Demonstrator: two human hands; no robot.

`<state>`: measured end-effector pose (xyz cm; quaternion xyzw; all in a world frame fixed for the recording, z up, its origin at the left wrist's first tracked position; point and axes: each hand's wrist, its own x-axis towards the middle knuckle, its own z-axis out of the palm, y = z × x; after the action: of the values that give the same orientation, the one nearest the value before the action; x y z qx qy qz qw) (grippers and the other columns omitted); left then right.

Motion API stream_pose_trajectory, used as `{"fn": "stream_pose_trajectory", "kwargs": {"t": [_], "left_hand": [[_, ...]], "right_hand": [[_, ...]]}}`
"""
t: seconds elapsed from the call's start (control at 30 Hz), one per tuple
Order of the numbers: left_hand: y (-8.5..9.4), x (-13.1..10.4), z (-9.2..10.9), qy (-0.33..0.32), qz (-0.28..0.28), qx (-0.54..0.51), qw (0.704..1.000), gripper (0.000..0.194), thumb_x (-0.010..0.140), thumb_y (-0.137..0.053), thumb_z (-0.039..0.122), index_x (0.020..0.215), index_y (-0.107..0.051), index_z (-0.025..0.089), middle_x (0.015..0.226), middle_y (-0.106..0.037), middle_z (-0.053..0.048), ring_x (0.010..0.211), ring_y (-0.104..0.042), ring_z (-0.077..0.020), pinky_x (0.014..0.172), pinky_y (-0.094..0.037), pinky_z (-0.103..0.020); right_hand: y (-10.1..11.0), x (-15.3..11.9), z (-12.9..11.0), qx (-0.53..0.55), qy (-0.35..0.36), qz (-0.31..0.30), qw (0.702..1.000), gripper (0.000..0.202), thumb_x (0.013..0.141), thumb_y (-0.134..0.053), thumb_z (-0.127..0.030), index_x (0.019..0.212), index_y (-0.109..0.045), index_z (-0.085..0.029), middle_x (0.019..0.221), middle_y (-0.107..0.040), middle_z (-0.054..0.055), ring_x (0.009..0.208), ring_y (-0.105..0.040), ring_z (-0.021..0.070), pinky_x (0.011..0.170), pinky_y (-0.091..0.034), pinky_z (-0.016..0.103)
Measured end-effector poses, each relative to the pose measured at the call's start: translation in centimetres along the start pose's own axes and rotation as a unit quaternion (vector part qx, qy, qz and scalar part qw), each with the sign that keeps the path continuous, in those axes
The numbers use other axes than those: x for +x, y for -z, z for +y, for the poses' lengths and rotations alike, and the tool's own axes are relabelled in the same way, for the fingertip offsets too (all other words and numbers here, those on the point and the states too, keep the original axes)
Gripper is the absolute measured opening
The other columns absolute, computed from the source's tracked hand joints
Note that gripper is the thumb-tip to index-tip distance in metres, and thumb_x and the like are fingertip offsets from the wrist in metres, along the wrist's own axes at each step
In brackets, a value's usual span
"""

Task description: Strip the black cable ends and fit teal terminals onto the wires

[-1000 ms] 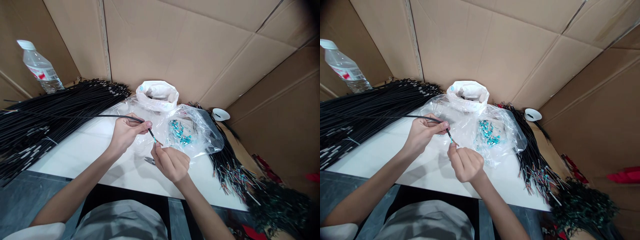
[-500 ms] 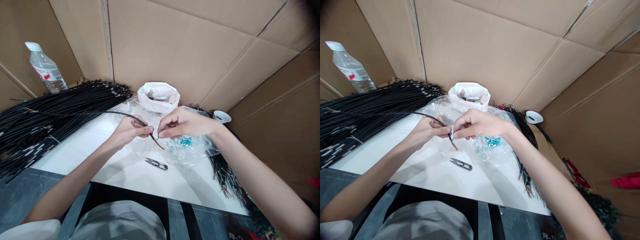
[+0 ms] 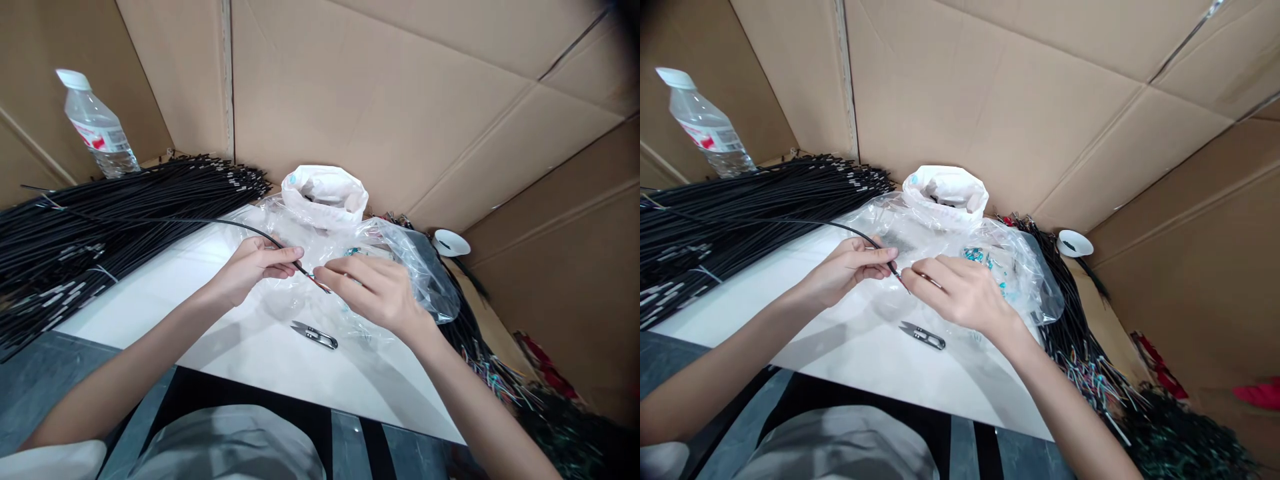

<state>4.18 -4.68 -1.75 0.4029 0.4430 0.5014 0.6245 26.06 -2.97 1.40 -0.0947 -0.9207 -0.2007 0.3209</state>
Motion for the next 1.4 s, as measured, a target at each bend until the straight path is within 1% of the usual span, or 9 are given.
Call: {"fn": "stream_pose_trajectory", "kwargs": {"t": [0.13, 0.27, 0.33, 0.5, 0.57, 0.9, 1.03, 1.27, 1.4], "left_hand": [[0.1, 0.0, -0.1, -0.002, 0.003, 0.0, 1.0, 0.03, 0.06, -0.093, 0.031, 0.07, -0.07, 0.015, 0.066, -0.069, -0.002, 0.06, -0.065, -0.0101, 0.057, -0.054, -0.016], [0.2, -0.1, -0.1, -0.039, 0.008, 0.004, 0.999, 0.033, 0.057, -0.095, 0.03, 0.068, -0.067, 0.016, 0.062, -0.069, 0.0, 0.06, -0.067, -0.0122, 0.058, -0.055, -0.018], [0.1, -0.3, -0.1, -0.075, 0.003, 0.004, 0.997, 0.037, 0.055, -0.096, 0.03, 0.068, -0.065, 0.016, 0.063, -0.07, 0.0, 0.059, -0.068, -0.0132, 0.058, -0.056, -0.02], [0.2, -0.6, -0.2, -0.156, -0.027, 0.019, 0.987, 0.041, 0.06, -0.095, 0.037, 0.068, -0.06, 0.018, 0.061, -0.071, -0.001, 0.055, -0.067, -0.0139, 0.056, -0.056, -0.023], [0.3, -0.7, -0.3, -0.167, -0.024, 0.019, 0.986, 0.042, 0.059, -0.095, 0.039, 0.067, -0.059, 0.018, 0.062, -0.072, -0.001, 0.053, -0.066, -0.0138, 0.054, -0.055, -0.023], [0.3, -1.5, 0.4, -0.208, 0.042, 0.072, 0.975, 0.047, 0.054, -0.095, 0.042, 0.063, -0.055, 0.02, 0.054, -0.066, 0.002, 0.051, -0.064, -0.0153, 0.05, -0.049, -0.025], [0.1, -1.9, 0.4, -0.208, 0.048, 0.089, 0.973, 0.043, 0.054, -0.094, 0.04, 0.061, -0.056, 0.021, 0.056, -0.067, 0.002, 0.053, -0.064, -0.0162, 0.05, -0.049, -0.027], [0.3, -2.3, 0.6, -0.199, 0.043, 0.098, 0.974, 0.04, 0.052, -0.096, 0.033, 0.061, -0.059, 0.02, 0.056, -0.066, 0.001, 0.052, -0.063, -0.0152, 0.048, -0.047, -0.025], [0.4, -2.5, 0.9, -0.201, 0.019, 0.09, 0.975, 0.04, 0.054, -0.095, 0.03, 0.061, -0.058, 0.02, 0.056, -0.067, 0.001, 0.052, -0.063, -0.0147, 0.049, -0.047, -0.025]], "right_hand": [[-0.2, 0.0, 0.0, -0.021, 0.006, -0.038, 0.999, 0.022, 0.1, -0.052, -0.015, 0.086, -0.068, -0.021, 0.069, -0.064, 0.0, 0.06, -0.051, 0.0129, 0.055, -0.035, 0.03], [-0.7, 0.0, -0.3, 0.207, -0.158, -0.059, 0.964, 0.023, 0.1, -0.047, -0.021, 0.082, -0.062, -0.019, 0.07, -0.059, 0.001, 0.061, -0.049, 0.013, 0.057, -0.036, 0.028], [-0.8, 0.2, -0.4, 0.373, -0.28, -0.068, 0.882, 0.023, 0.098, -0.05, -0.024, 0.077, -0.059, -0.019, 0.068, -0.056, -0.001, 0.059, -0.047, 0.012, 0.056, -0.036, 0.027], [-1.5, 0.6, -0.5, 0.689, -0.443, -0.097, 0.566, 0.022, 0.083, -0.062, -0.029, 0.064, -0.056, -0.018, 0.051, -0.037, -0.007, 0.046, -0.026, 0.0081, 0.046, -0.023, 0.025], [-1.8, 0.6, -0.6, 0.722, -0.463, -0.1, 0.505, 0.022, 0.08, -0.066, -0.031, 0.064, -0.058, -0.018, 0.05, -0.037, -0.008, 0.045, -0.025, 0.0071, 0.045, -0.021, 0.024], [0.4, 1.0, -1.0, 0.706, -0.539, -0.144, 0.436, 0.028, 0.075, -0.071, -0.037, 0.058, -0.06, -0.018, 0.05, -0.043, -0.005, 0.046, -0.029, 0.0076, 0.042, -0.018, 0.024], [0.9, 0.9, -0.4, 0.647, -0.534, -0.157, 0.522, 0.017, 0.076, -0.069, -0.032, 0.068, -0.073, -0.017, 0.057, -0.059, 0.0, 0.051, -0.043, 0.0095, 0.045, -0.028, 0.024], [2.1, 0.8, 0.3, 0.296, -0.302, -0.1, 0.901, 0.017, 0.089, -0.066, -0.024, 0.075, -0.075, -0.021, 0.062, -0.066, -0.001, 0.053, -0.052, 0.0109, 0.052, -0.039, 0.026], [3.6, 1.8, 0.1, 0.145, -0.142, -0.121, 0.972, 0.024, 0.093, -0.063, -0.019, 0.073, -0.075, -0.026, 0.061, -0.067, -0.001, 0.051, -0.054, 0.0119, 0.046, -0.039, 0.028]]}}
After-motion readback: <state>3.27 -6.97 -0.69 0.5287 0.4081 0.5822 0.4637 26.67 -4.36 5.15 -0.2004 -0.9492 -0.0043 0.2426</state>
